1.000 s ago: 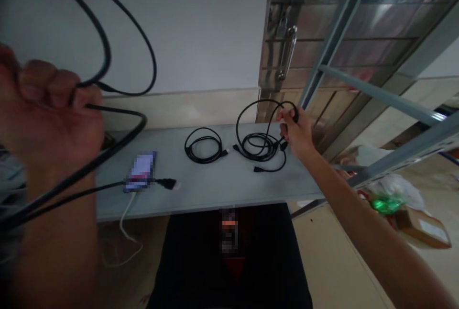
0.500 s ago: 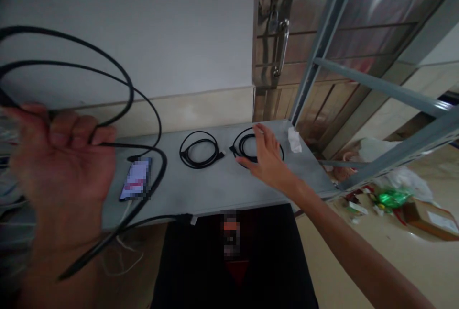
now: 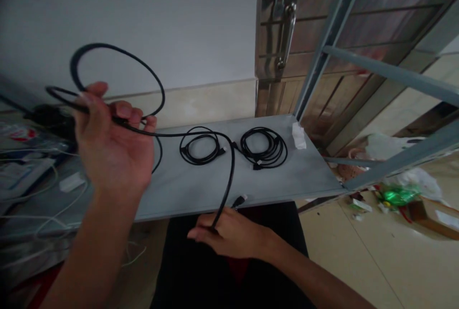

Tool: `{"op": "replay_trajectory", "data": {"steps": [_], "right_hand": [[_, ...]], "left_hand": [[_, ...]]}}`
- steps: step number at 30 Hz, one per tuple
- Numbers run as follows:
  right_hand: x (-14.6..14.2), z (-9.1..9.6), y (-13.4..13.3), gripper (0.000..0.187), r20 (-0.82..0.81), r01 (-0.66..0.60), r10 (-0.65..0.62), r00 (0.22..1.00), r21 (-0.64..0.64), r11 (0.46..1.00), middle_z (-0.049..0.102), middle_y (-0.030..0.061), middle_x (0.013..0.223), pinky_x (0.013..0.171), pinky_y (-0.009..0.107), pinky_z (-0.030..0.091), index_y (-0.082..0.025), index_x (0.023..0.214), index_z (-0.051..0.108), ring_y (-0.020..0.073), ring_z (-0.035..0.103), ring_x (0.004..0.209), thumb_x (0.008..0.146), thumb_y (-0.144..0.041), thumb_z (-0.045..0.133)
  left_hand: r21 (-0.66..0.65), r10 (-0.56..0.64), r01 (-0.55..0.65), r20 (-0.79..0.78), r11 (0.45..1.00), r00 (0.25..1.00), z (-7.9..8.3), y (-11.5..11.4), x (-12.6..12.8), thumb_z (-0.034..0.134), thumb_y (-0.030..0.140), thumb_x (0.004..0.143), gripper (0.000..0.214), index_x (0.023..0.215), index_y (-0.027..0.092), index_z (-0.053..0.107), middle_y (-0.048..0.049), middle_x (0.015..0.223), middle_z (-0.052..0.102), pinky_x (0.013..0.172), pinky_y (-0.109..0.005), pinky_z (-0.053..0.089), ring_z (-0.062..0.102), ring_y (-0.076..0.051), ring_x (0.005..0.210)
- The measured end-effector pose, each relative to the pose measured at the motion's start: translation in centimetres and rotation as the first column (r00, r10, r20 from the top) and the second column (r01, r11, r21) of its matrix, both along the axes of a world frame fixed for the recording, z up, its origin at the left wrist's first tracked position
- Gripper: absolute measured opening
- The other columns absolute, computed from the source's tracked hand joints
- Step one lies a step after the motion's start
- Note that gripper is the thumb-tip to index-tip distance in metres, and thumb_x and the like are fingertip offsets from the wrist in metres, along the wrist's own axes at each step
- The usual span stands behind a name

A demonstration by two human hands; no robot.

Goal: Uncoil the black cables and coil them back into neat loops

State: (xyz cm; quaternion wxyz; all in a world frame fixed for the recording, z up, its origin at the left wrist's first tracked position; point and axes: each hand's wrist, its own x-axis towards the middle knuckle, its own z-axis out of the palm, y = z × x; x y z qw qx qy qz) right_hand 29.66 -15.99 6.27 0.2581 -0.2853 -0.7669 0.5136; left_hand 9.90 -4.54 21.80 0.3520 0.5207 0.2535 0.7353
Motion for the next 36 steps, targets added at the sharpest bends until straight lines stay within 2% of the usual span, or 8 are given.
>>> {"op": "replay_trajectory", "data": {"steps": [3, 7, 13, 19, 24, 29, 32, 36], "right_hand": [[2.1, 0.4, 0.3, 0.052, -0.047, 0.282, -0.28, 0.959, 0.072, 0.957, 0.066, 0.0006, 0.077, 0.068, 0.027, 0.046, -0.021, 0.091, 0.069, 0.0137, 0.062, 0.071, 0.122, -0.051, 0.04], [4.2, 1.3, 0.9, 0.04, -0.21, 0.603, -0.566, 0.797, 0.269, 0.751, 0.053, -0.0065, 0.065, 0.056, 0.026, 0.037, -0.022, 0.101, 0.063, 0.011, 0.048, 0.054, 0.114, -0.06, 0.06], [3.3, 3.7, 2.2, 0.095, -0.143, 0.552, -0.609, 0.78, 0.614, 0.564, 0.063, -0.0046, 0.075, 0.059, 0.028, 0.043, -0.018, 0.14, 0.061, 0.0139, 0.057, 0.058, 0.086, -0.094, 0.074], [2.1, 4.3, 4.2, 0.052, -0.123, 0.455, -0.671, 0.731, 0.821, 0.346, 0.078, 0.0082, 0.088, 0.059, 0.031, 0.046, -0.017, 0.11, 0.072, 0.0217, 0.074, 0.073, 0.111, -0.067, 0.063], [3.1, 4.4, 5.1, 0.032, -0.047, 0.355, -0.663, 0.747, 0.872, 0.338, 0.078, 0.0046, 0.09, 0.06, 0.029, 0.046, -0.018, 0.098, 0.075, 0.0157, 0.072, 0.071, 0.116, -0.041, 0.063], [4.2, 4.1, 5.7, 0.032, 0.035, 0.233, -0.681, 0.731, 0.926, 0.297, 0.076, 0.0063, 0.1, 0.061, 0.028, 0.048, -0.018, 0.096, 0.077, 0.0137, 0.07, 0.073, 0.114, -0.044, 0.068], [4.4, 3.2, 5.8, 0.041, 0.18, 0.107, -0.639, 0.748, 0.917, 0.384, 0.072, 0.0091, 0.105, 0.063, 0.03, 0.053, -0.017, 0.094, 0.076, 0.0175, 0.07, 0.08, 0.104, -0.057, 0.078], [3.8, 0.8, 6.0, 0.054, 0.325, -0.021, -0.534, 0.781, 0.867, 0.497, 0.07, 0.0142, 0.114, 0.081, 0.037, 0.063, -0.015, 0.099, 0.077, 0.0278, 0.072, 0.105, 0.094, -0.069, 0.081]], "left_hand": [[-0.004, -0.052, 0.052, 0.017, 0.999, 0.998, 0.5, 0.0, 0.3, 0.07, 0.032, 0.113, 0.009, 0.114, 0.024, 0.074, 0.0033, 0.075, 0.068, 0.068, -0.028, 0.054, 0.063, -0.013, 0.067], [-0.125, -0.186, 0.169, -0.146, 0.978, 0.972, 0.7, -1.0, 1.6, 0.074, 0.036, 0.111, 0.023, 0.124, 0.017, 0.069, -0.0024, 0.079, 0.079, 0.055, -0.028, 0.051, 0.074, -0.017, 0.062], [-0.42, -0.454, 0.401, -0.029, 0.814, 0.89, 1.0, -3.6, 4.1, 0.072, 0.044, 0.111, 0.03, 0.126, 0.018, 0.07, -0.0083, 0.095, 0.085, 0.064, -0.033, 0.068, 0.088, -0.031, 0.092], [-0.56, -0.455, 0.442, 0.127, 0.701, 0.881, -0.6, -4.4, 5.0, 0.066, 0.041, 0.113, 0.023, 0.116, 0.02, 0.073, -0.0087, 0.1, 0.084, 0.08, -0.044, 0.077, 0.086, -0.033, 0.11], [-0.599, -0.359, 0.521, 0.379, 0.608, 0.853, -3.3, -2.6, 4.0, 0.062, 0.026, 0.114, 0.018, 0.105, 0.017, 0.074, -0.0122, 0.118, 0.085, 0.101, -0.038, 0.072, 0.082, -0.028, 0.124], [-0.67, -0.308, 0.52, 0.42, 0.529, 0.854, -8.3, -1.6, 2.6, 0.07, 0.022, 0.106, 0.009, 0.107, 0.015, 0.076, -0.0157, 0.119, 0.085, 0.094, -0.037, 0.071, 0.081, -0.03, 0.122], [-0.74, -0.409, 0.412, 0.201, 0.532, 0.89, -11.6, -2.4, 1.2, 0.084, 0.041, 0.098, 0.028, 0.109, 0.016, 0.077, -0.015, 0.112, 0.085, 0.091, -0.042, 0.07, 0.082, -0.033, 0.113], [-0.691, -0.437, 0.068, -0.374, 0.719, 0.818, -14.8, -4.0, -1.6, 0.073, 0.07, 0.101, 0.052, 0.107, 0.018, 0.079, -0.0111, 0.109, 0.082, 0.099, -0.042, 0.062, 0.075, -0.03, 0.108]]}}
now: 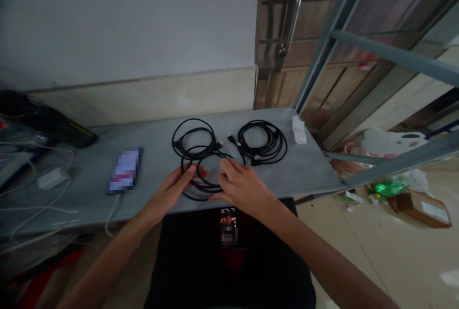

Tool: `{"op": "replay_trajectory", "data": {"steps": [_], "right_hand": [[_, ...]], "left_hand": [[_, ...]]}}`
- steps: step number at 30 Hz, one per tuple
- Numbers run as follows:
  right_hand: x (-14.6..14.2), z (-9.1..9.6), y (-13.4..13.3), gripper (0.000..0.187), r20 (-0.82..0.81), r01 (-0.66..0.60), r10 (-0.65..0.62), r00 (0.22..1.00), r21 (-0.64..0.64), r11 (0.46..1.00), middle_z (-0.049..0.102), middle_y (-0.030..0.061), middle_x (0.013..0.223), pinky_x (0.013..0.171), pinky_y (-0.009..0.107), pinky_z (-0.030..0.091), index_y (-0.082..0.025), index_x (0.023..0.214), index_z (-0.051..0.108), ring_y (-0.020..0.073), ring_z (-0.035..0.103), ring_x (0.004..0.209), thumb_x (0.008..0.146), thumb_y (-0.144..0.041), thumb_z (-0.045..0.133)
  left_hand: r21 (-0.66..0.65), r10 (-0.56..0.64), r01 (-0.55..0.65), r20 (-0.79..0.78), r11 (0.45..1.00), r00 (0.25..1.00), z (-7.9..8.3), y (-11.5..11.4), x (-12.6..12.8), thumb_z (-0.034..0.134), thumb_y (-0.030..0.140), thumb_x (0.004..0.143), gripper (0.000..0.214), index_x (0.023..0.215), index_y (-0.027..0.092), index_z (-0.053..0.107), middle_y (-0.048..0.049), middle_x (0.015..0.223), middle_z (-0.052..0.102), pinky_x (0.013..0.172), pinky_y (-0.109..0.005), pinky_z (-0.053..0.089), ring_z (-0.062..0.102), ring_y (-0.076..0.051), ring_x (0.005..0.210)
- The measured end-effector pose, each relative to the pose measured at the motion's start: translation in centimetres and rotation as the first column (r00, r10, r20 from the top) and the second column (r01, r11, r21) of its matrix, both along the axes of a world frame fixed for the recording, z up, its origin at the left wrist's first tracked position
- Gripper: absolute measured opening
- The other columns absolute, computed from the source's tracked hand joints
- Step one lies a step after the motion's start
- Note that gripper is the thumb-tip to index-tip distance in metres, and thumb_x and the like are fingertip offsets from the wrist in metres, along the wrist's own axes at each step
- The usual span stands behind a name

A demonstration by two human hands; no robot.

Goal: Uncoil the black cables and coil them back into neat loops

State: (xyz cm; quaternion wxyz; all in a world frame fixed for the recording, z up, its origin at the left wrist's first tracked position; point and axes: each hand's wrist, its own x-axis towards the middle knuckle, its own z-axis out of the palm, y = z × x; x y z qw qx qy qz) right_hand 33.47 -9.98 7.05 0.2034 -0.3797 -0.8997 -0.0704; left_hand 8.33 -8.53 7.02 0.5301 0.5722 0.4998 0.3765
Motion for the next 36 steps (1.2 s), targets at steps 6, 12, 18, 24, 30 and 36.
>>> {"op": "replay_trajectory", "data": {"steps": [6, 12, 18, 24, 30, 36], "right_hand": [[-1.3, -3.6, 0.8, 0.063, 0.019, -0.183, 0.189, 0.982, -0.16, 0.97, 0.072, 0.0177, 0.126, 0.107, 0.05, 0.061, -0.011, 0.109, 0.08, 0.0321, 0.069, 0.121, 0.093, -0.071, 0.077], [-2.8, -5.9, 1.2, 0.051, 0.019, -0.227, 0.231, 0.973, -0.133, 0.965, 0.079, 0.0188, 0.126, 0.111, 0.046, 0.059, -0.009, 0.125, 0.077, 0.0304, 0.074, 0.123, 0.106, -0.055, 0.074], [-3.2, -6.0, 1.2, 0.05, -0.012, -0.245, 0.246, 0.969, -0.153, 0.957, 0.081, 0.017, 0.108, 0.104, 0.045, 0.061, -0.009, 0.116, 0.073, 0.0304, 0.079, 0.108, 0.108, -0.058, 0.07], [-2.6, -5.9, -0.5, 0.065, -0.169, -0.122, 0.081, 0.982, -0.251, 0.96, 0.078, 0.0101, 0.082, 0.075, 0.034, 0.059, -0.015, 0.118, 0.07, 0.0275, 0.079, 0.08, 0.103, -0.078, 0.065], [-0.8, -1.3, -1.4, 0.061, -0.343, -0.142, -0.056, 0.938, -0.525, 0.839, 0.073, -0.0002, 0.079, 0.067, 0.026, 0.047, -0.021, 0.108, 0.07, 0.0167, 0.07, 0.069, 0.103, -0.081, 0.064], [1.2, 3.4, -0.5, 0.054, -0.659, -0.364, -0.295, 0.692, -0.671, 0.646, 0.059, -0.0053, 0.067, 0.054, 0.024, 0.037, -0.021, 0.089, 0.062, 0.0092, 0.05, 0.055, 0.115, -0.067, 0.053]], "left_hand": [[0.206, -0.037, 0.124, -0.38, 0.971, 0.924, -2.0, -1.6, -3.0, 0.051, 0.061, 0.115, 0.047, 0.125, 0.021, 0.073, -0.0113, 0.119, 0.079, 0.109, -0.048, 0.056, 0.072, -0.03, 0.113], [0.325, -0.162, 0.397, -0.562, 0.858, 0.811, -4.5, -2.2, -4.4, 0.081, 0.061, 0.099, 0.047, 0.126, 0.023, 0.077, -0.0128, 0.129, 0.077, 0.116, -0.054, 0.055, 0.07, -0.033, 0.124], [0.364, -0.18, 0.49, -0.627, 0.792, 0.758, -5.7, -2.2, -5.5, 0.08, 0.047, 0.104, 0.023, 0.107, 0.024, 0.078, -0.0081, 0.115, 0.077, 0.103, -0.045, 0.058, 0.07, -0.028, 0.113], [0.415, -0.202, 0.559, -0.644, 0.718, 0.738, -3.7, -1.7, -6.5, 0.063, 0.026, 0.114, 0.019, 0.107, 0.026, 0.08, -0.0044, 0.107, 0.078, 0.099, -0.04, 0.056, 0.072, -0.024, 0.105], [0.521, -0.073, 0.335, -0.458, 0.785, 0.886, 0.9, -2.7, -7.5, 0.069, 0.034, 0.111, 0.018, 0.117, 0.03, 0.086, -0.0045, 0.104, 0.082, 0.087, -0.033, 0.061, 0.077, -0.022, 0.092], [0.565, 0.187, 0.021, -0.308, 0.825, 0.933, 2.9, -2.6, -9.0, 0.074, 0.044, 0.106, 0.021, 0.112, 0.031, 0.089, -0.0013, 0.087, 0.081, 0.069, -0.029, 0.056, 0.075, -0.021, 0.077]]}}
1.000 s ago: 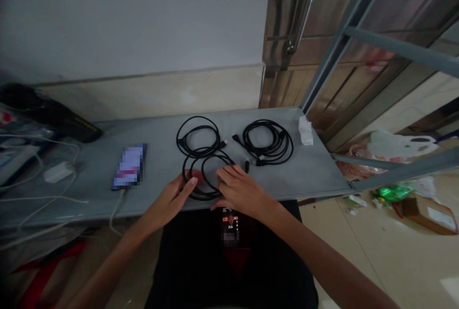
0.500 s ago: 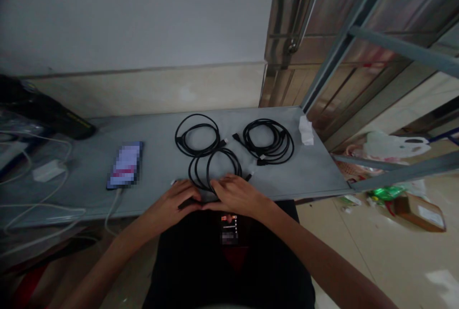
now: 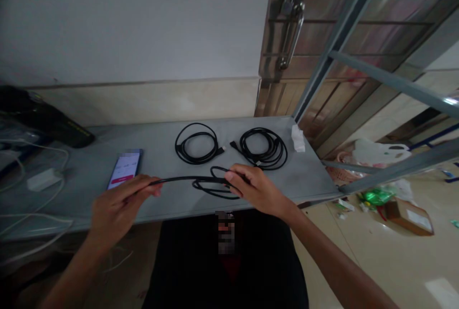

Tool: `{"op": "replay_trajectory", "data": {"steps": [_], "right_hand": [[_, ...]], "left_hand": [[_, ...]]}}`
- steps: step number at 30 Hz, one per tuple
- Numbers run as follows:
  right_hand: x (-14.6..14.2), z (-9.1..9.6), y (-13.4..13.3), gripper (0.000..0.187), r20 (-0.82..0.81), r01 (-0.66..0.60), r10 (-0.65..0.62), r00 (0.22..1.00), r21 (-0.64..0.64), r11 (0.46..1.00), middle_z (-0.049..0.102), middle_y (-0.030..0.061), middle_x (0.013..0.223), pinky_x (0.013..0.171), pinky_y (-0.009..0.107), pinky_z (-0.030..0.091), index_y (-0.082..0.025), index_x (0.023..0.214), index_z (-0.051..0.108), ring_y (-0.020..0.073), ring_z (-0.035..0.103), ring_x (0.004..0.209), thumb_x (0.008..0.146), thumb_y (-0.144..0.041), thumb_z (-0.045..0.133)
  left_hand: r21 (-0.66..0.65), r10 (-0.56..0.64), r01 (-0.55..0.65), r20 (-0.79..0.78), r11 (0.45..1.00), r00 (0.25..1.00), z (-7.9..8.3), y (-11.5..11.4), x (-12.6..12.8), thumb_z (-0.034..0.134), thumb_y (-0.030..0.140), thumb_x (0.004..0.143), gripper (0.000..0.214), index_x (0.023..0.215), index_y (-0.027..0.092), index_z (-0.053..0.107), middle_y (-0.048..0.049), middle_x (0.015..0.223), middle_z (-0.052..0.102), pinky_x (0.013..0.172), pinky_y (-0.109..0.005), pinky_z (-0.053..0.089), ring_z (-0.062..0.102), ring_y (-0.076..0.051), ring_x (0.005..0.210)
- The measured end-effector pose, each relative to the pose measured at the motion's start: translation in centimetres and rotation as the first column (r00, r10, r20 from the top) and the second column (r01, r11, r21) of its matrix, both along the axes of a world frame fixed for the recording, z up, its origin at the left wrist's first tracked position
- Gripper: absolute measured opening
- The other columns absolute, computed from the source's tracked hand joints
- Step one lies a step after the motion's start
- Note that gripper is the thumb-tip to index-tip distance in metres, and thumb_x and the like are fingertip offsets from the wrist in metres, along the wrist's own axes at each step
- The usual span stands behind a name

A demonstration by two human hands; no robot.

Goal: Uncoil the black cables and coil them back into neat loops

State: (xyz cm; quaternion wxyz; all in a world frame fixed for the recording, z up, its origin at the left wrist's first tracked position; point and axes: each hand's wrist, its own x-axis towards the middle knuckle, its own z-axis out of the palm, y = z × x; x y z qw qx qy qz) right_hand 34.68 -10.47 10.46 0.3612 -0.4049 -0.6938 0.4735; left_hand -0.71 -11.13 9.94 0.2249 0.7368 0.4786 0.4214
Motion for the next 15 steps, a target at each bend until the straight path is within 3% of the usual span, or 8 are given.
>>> {"op": "replay_trajectory", "data": {"steps": [3, 5, 7, 11, 15], "right_hand": [[0.1, -1.2, 0.7, 0.053, -0.217, 0.056, -0.096, 0.971, -0.182, 0.982, 0.071, -0.0017, 0.073, 0.061, 0.026, 0.053, -0.021, 0.097, 0.065, 0.0125, 0.065, 0.058, 0.111, -0.072, 0.058], [0.2, -2.8, 1.1, 0.055, -0.329, 0.112, -0.2, 0.923, -0.268, 0.957, 0.083, 0.0056, 0.089, 0.08, 0.034, 0.065, -0.02, 0.104, 0.068, 0.0193, 0.081, 0.08, 0.106, -0.075, 0.064], [0.4, -4.1, 1.6, 0.058, -0.391, 0.167, -0.296, 0.871, -0.33, 0.929, 0.087, 0.0117, 0.104, 0.094, 0.04, 0.067, -0.02, 0.109, 0.069, 0.0247, 0.086, 0.099, 0.102, -0.078, 0.068], [1.5, -4.8, 2.4, 0.06, -0.427, 0.246, -0.404, 0.809, -0.377, 0.893, 0.088, 0.0145, 0.11, 0.09, 0.04, 0.068, -0.021, 0.108, 0.069, 0.0275, 0.086, 0.104, 0.098, -0.08, 0.072], [1.9, -4.4, 2.8, 0.062, -0.428, 0.275, -0.43, 0.795, -0.377, 0.884, 0.087, 0.0147, 0.111, 0.083, 0.04, 0.07, -0.021, 0.108, 0.07, 0.0288, 0.086, 0.105, 0.096, -0.081, 0.074]], "left_hand": [[-0.082, 0.162, -0.15, 0.172, 0.985, 0.972, -1.5, 0.9, -0.1, 0.076, 0.049, 0.104, 0.027, 0.096, 0.026, 0.087, -0.0037, 0.086, 0.08, 0.08, -0.035, 0.06, 0.076, -0.025, 0.086], [-0.145, 0.223, -0.183, 0.345, 0.972, 0.912, -2.6, 1.5, 0.1, 0.078, 0.05, 0.102, 0.031, 0.086, 0.024, 0.083, -0.0038, 0.082, 0.076, 0.086, -0.037, 0.06, 0.074, -0.025, 0.088], [-0.184, 0.238, -0.165, 0.513, 0.969, 0.824, -3.3, 1.8, 0.4, 0.081, 0.051, 0.099, 0.031, 0.087, 0.023, 0.081, -0.0021, 0.078, 0.071, 0.085, -0.036, 0.059, 0.068, -0.021, 0.081], [-0.251, 0.257, -0.116, 0.653, 0.961, 0.713, -3.5, 1.7, 0.5, 0.087, 0.052, 0.095, 0.032, 0.097, 0.021, 0.079, 0.0007, 0.078, 0.064, 0.081, -0.035, 0.057, 0.059, -0.017, 0.075], [-0.263, 0.281, -0.148, 0.597, 0.953, 0.751, -4.0, 1.6, 0.2, 0.087, 0.056, 0.093, 0.036, 0.096, 0.021, 0.079, -0.0003, 0.076, 0.065, 0.078, -0.036, 0.057, 0.06, -0.019, 0.074]]}}
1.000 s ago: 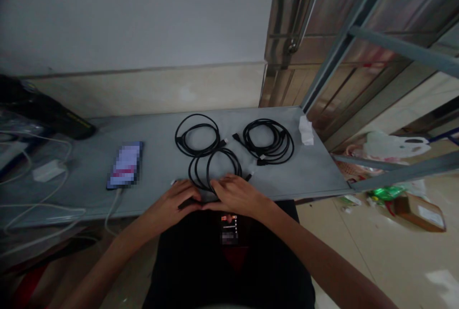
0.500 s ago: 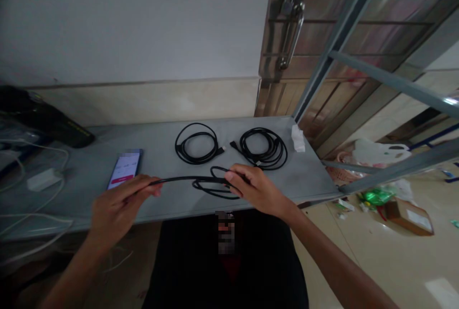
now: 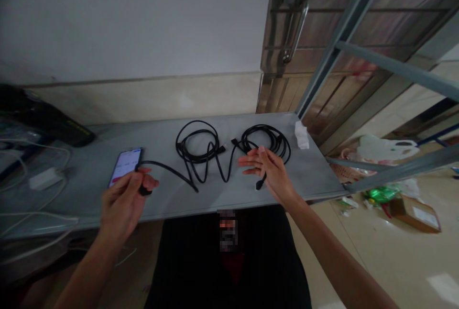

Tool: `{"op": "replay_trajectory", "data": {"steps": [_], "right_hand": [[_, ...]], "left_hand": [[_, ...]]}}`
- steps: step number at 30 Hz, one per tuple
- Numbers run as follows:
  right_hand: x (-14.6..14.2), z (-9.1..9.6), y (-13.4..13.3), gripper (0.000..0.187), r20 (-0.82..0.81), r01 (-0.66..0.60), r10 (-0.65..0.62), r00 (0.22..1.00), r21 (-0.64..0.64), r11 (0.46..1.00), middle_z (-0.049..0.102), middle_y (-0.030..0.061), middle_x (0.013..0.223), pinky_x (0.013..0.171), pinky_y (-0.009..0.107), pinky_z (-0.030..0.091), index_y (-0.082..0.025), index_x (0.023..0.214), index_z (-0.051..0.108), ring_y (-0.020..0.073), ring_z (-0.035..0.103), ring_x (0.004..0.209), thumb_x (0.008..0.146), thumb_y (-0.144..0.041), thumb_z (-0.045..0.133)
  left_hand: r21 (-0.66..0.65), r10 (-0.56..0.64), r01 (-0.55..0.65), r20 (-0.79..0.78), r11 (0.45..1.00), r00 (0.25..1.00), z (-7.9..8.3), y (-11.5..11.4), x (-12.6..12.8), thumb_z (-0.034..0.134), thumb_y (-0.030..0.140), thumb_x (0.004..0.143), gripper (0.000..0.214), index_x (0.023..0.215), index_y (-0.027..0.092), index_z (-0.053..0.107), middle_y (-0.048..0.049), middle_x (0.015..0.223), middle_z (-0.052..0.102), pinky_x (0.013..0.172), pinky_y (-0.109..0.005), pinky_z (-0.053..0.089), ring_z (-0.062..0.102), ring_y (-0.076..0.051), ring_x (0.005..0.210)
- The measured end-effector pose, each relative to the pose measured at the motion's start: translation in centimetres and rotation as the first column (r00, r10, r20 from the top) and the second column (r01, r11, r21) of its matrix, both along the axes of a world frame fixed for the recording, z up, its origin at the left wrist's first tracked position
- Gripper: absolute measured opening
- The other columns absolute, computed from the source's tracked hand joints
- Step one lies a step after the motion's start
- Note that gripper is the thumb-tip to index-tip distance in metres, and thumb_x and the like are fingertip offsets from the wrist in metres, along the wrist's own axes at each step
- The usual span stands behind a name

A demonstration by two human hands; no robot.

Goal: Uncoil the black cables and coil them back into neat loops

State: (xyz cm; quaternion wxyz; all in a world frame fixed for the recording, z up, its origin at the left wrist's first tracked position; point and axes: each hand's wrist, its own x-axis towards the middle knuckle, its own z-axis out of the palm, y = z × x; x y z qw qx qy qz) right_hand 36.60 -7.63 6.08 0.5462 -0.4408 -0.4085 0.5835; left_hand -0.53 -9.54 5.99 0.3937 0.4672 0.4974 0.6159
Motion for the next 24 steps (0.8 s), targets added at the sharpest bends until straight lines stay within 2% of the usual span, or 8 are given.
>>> {"op": "replay_trajectory", "data": {"steps": [4, 7, 10, 13, 16, 18, 21, 24], "right_hand": [[-1.0, 0.1, -0.1, 0.062, 0.01, -0.047, 0.047, 0.999, 0.009, 0.999, 0.087, 0.0154, 0.117, 0.083, 0.039, 0.07, -0.021, 0.107, 0.07, 0.0296, 0.085, 0.112, 0.097, -0.082, 0.072], [-2.8, 0.3, -0.5, 0.061, -0.002, -0.151, 0.151, 0.988, 0.01, 0.988, 0.087, 0.0137, 0.117, 0.095, 0.045, 0.07, -0.022, 0.104, 0.07, 0.0292, 0.085, 0.113, 0.097, -0.082, 0.072], [-5.1, 1.1, -1.1, 0.059, -0.014, -0.281, 0.281, 0.96, 0.002, 0.96, 0.086, 0.0077, 0.103, 0.103, 0.049, 0.068, -0.024, 0.103, 0.069, 0.0267, 0.086, 0.102, 0.097, -0.083, 0.071], [-7.2, 2.5, -2.0, 0.057, -0.058, -0.408, 0.405, 0.912, -0.041, 0.912, 0.08, 0.0004, 0.084, 0.09, 0.045, 0.07, -0.026, 0.109, 0.065, 0.0228, 0.083, 0.08, 0.101, -0.082, 0.067], [-8.0, 3.8, -2.8, 0.055, -0.168, -0.438, 0.419, 0.892, -0.098, 0.894, 0.058, -0.011, 0.063, 0.057, 0.031, 0.061, -0.026, 0.11, 0.061, 0.012, 0.058, 0.046, 0.1, -0.08, 0.069], [-7.7, 4.6, -3.1, 0.059, -0.227, -0.42, 0.381, 0.896, -0.155, 0.894, 0.041, -0.0149, 0.057, 0.039, 0.021, 0.038, -0.025, 0.108, 0.063, 0.0063, 0.032, 0.037, 0.096, -0.082, 0.072], [-6.5, 5.4, -3.4, 0.068, -0.277, -0.448, 0.384, 0.881, -0.223, 0.866, 0.027, -0.0152, 0.053, 0.037, 0.019, 0.017, -0.022, 0.101, 0.068, 0.0046, 0.016, 0.039, 0.094, -0.09, 0.067], [-5.3, 5.9, -3.6, 0.081, -0.232, -0.491, 0.442, 0.867, -0.239, 0.838, 0.023, -0.0146, 0.052, 0.038, 0.02, 0.018, -0.021, 0.099, 0.072, 0.0049, 0.016, 0.04, 0.092, -0.1, 0.057]], "left_hand": [[0.005, -0.014, 0.015, -0.107, 1.0, 0.994, -0.6, 0.1, 0.3, 0.083, 0.055, 0.096, 0.033, 0.094, 0.022, 0.083, -0.0038, 0.083, 0.073, 0.083, -0.036, 0.059, 0.068, -0.021, 0.083], [0.023, -0.096, 0.106, -0.282, 0.994, 0.955, -0.1, 0.4, 1.9, 0.08, 0.05, 0.101, 0.028, 0.103, 0.024, 0.088, -0.0086, 0.107, 0.083, 0.094, -0.038, 0.06, 0.075, -0.026, 0.103], [0.081, -0.179, 0.231, -0.41, 0.97, 0.894, 1.2, 1.2, 4.8, 0.076, 0.045, 0.106, 0.026, 0.122, 0.029, 0.089, -0.0095, 0.14, 0.08, 0.114, -0.045, 0.057, 0.073, -0.029, 0.131], [0.188, -0.155, 0.258, -0.436, 0.948, 0.886, 2.6, 2.1, 7.6, 0.077, 0.043, 0.106, 0.024, 0.124, 0.032, 0.089, -0.0071, 0.151, 0.075, 0.129, -0.052, 0.049, 0.068, -0.029, 0.144], [0.238, -0.148, 0.267, -0.421, 0.934, 0.895, 3.6, 2.7, 9.2, 0.078, 0.042, 0.105, 0.022, 0.12, 0.032, 0.09, -0.0071, 0.148, 0.077, 0.129, -0.052, 0.05, 0.07, -0.028, 0.141], [0.229, -0.176, 0.288, -0.41, 0.93, 0.895, 3.9, 2.8, 9.4, 0.078, 0.041, 0.106, 0.021, 0.119, 0.03, 0.09, -0.0077, 0.138, 0.082, 0.123, -0.048, 0.055, 0.076, -0.027, 0.131], [0.171, -0.222, 0.318, -0.424, 0.932, 0.878, 3.4, 2.3, 8.9, 0.077, 0.04, 0.107, 0.022, 0.118, 0.028, 0.091, -0.0075, 0.122, 0.088, 0.111, -0.041, 0.062, 0.082, -0.026, 0.115], [0.123, -0.236, 0.323, -0.454, 0.939, 0.859, 2.4, 1.9, 8.1, 0.078, 0.04, 0.106, 0.024, 0.121, 0.026, 0.09, -0.0067, 0.116, 0.089, 0.096, -0.036, 0.067, 0.085, -0.024, 0.099]]}}
